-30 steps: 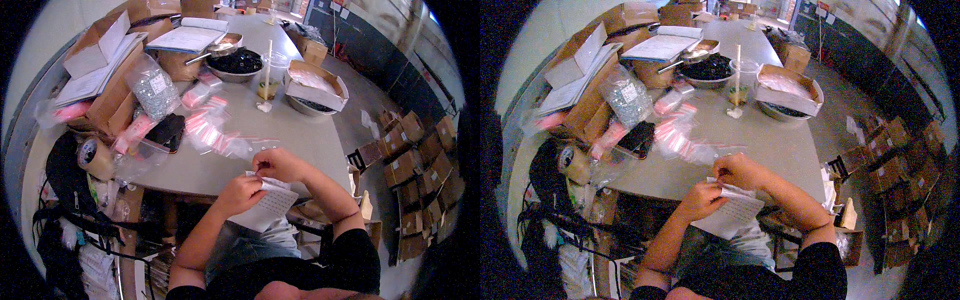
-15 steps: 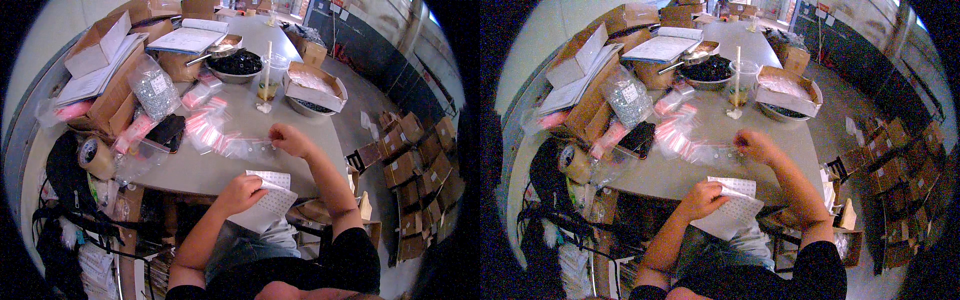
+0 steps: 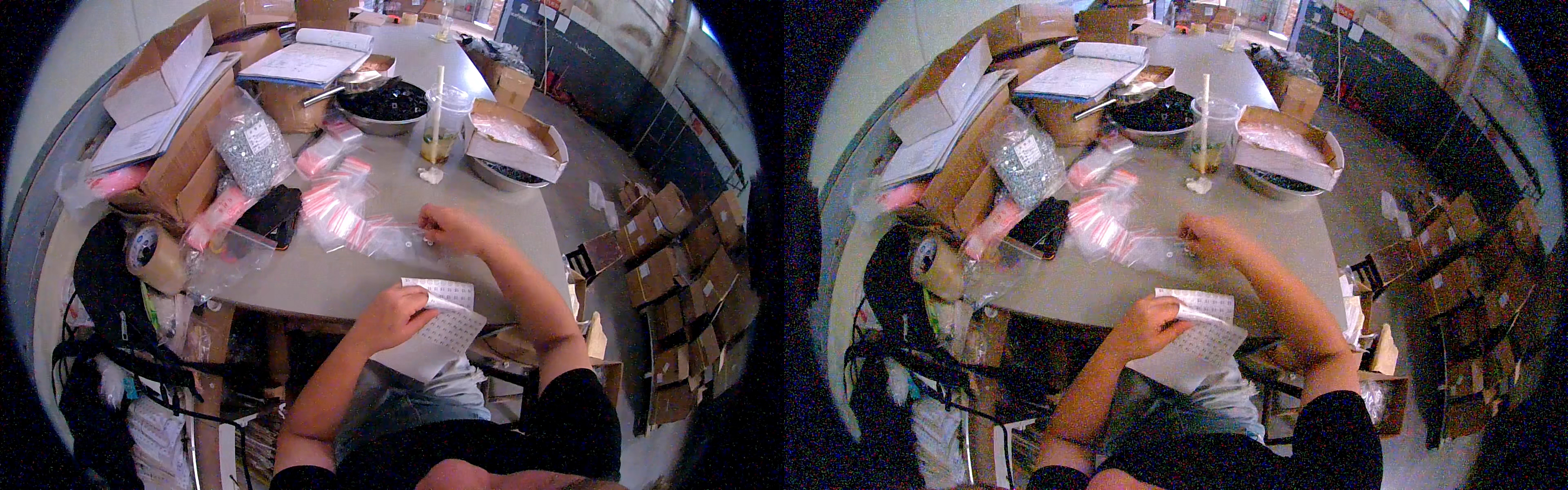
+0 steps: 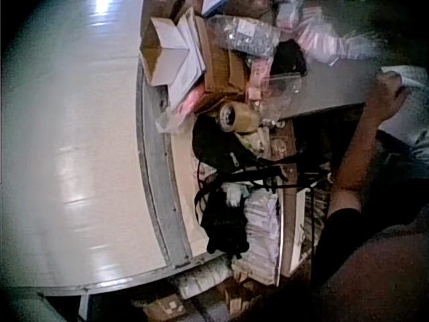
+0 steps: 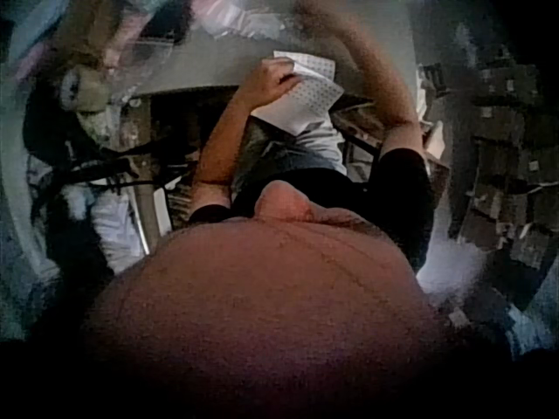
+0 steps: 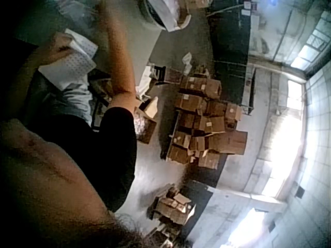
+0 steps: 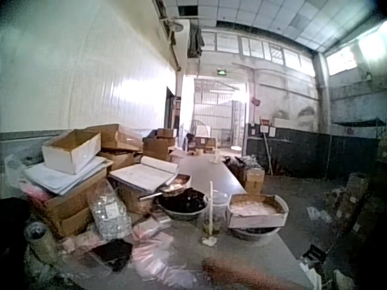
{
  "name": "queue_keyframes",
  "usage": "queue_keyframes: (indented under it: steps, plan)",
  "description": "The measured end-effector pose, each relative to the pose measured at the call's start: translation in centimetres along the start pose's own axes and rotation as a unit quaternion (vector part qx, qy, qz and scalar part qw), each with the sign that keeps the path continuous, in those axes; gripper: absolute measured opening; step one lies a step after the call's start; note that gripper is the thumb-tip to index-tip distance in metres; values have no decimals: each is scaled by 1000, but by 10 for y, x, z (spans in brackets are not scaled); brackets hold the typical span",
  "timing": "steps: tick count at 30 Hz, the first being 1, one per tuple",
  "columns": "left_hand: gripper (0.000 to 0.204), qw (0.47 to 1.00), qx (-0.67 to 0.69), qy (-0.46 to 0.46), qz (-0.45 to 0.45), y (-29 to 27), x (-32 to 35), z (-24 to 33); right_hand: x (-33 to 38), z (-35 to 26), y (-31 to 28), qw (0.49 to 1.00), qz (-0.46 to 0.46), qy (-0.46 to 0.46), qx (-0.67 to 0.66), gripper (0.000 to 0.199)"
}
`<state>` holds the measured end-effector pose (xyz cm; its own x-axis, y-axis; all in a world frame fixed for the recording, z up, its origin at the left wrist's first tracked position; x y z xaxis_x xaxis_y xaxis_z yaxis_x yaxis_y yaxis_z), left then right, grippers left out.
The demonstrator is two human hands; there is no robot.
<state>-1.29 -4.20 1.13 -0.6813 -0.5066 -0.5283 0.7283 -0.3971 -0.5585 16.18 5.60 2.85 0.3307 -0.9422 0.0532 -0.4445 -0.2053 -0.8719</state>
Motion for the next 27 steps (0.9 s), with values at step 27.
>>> queue_keyframes:
  steps: [27]
  plan:
    - [21,1000,22,-15,-10,0,-1,0,-6,37,-13,994,57,-94,21,49]
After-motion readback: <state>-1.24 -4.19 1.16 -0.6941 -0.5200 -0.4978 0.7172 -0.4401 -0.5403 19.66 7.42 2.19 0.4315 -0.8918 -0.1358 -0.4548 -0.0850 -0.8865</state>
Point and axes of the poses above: each hand's wrist, its own x-axis away from the middle knuckle, its own y-axis out of the palm, z = x × y, the point moved 4 cm from there along -x, towards the middle knuckle, and after that the axes turned 1 degree about -z, right-handed, at the moved point
